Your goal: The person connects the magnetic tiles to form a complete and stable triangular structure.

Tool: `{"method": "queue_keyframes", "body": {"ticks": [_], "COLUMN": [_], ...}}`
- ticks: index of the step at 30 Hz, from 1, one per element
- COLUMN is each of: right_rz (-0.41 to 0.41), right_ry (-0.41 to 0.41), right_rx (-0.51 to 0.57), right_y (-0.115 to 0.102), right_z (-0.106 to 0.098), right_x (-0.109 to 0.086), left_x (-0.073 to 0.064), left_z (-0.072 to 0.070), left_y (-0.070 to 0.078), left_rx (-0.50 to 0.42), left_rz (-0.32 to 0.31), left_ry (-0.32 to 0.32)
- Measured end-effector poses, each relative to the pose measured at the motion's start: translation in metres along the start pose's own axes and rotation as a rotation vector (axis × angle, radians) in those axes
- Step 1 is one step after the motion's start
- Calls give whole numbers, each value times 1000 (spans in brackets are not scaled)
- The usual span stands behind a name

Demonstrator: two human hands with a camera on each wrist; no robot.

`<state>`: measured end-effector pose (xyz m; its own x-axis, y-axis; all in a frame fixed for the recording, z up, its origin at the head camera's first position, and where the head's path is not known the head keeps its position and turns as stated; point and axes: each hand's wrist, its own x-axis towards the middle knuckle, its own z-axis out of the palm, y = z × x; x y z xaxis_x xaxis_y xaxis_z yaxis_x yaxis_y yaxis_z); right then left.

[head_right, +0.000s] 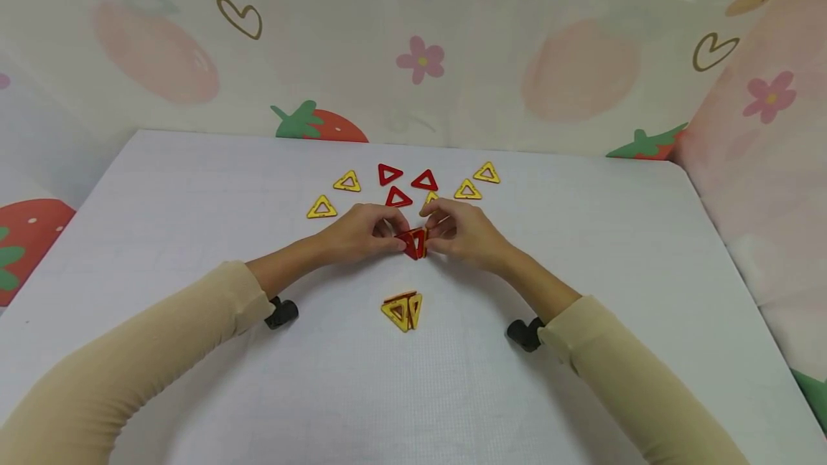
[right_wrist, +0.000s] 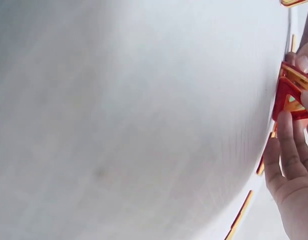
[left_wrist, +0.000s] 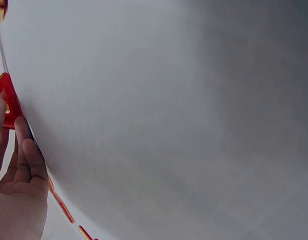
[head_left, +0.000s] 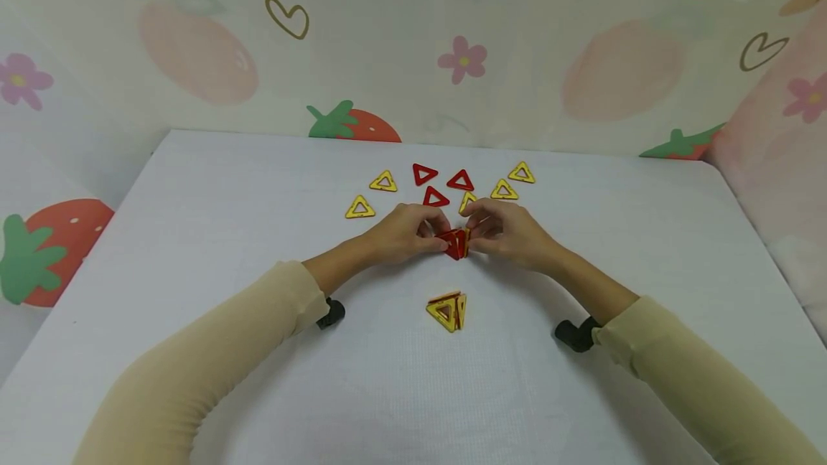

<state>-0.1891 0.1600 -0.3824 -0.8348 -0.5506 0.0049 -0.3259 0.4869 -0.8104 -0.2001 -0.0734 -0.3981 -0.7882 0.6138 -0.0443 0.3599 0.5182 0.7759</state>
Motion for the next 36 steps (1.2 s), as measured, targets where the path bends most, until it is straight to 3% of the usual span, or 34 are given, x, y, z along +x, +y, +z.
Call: {"method": "queue_keyframes", "body": {"ticks": [25, 36], "right_rz": [-35, 52], "right_ry": [-16, -35], "right_rx": [1, -54], "right_y": [1, 1], "right_z": [3, 3], "right_x": [0, 1], "left_x": [-1, 0], "left_z": [-1, 0], "left_y": [2, 1], "left_rx": [-2, 1], "left_rz": [-3, 5], "left_ry": [-2, 2]}}
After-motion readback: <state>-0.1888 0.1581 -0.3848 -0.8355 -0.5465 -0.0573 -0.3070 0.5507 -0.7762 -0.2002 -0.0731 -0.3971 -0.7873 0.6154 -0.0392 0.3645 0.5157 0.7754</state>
